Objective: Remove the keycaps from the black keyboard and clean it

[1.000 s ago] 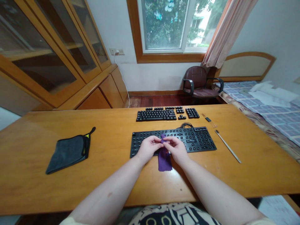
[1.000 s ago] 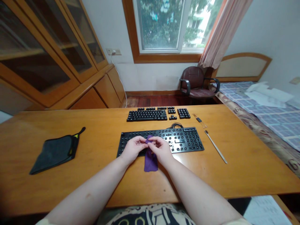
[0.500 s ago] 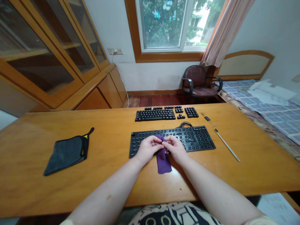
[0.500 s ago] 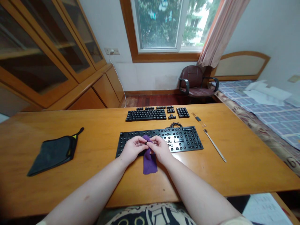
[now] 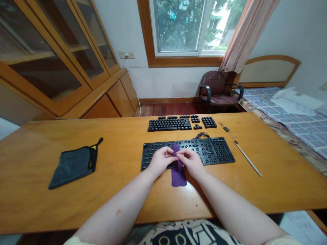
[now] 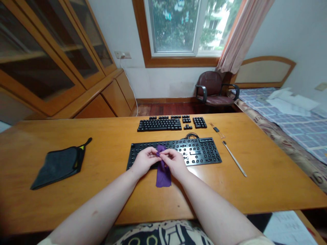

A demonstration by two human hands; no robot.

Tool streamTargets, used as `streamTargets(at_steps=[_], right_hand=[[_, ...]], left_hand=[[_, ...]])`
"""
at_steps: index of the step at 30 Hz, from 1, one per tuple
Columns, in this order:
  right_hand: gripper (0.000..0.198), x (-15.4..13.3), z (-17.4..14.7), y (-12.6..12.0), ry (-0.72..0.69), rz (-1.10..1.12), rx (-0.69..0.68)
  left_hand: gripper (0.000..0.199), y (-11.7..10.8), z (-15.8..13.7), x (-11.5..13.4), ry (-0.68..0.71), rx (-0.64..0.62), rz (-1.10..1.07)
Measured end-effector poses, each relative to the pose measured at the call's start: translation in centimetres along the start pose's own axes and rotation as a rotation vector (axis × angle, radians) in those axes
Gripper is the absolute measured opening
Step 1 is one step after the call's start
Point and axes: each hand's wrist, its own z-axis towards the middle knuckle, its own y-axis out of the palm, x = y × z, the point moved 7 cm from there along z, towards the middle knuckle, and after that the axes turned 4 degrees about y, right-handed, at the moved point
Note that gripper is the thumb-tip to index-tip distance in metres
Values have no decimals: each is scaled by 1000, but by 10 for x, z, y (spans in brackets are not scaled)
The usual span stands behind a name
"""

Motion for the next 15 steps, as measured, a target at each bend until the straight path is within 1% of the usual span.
streamTargets(at_steps=[3, 9, 13, 15], right_hand=[[26, 4, 1, 0, 9, 12, 16], [26, 4, 0, -4, -27, 23, 103], [23, -4, -3, -4, -114, -69, 107], [22, -3, -2, -5, -118, -104, 118]], left_hand=[[35, 3, -1, -1, -3, -28, 20], [32, 1, -1, 0, 0, 2, 60], [31, 1, -1, -1, 3, 6, 43], [30, 2, -1, -2, 6, -6, 54]])
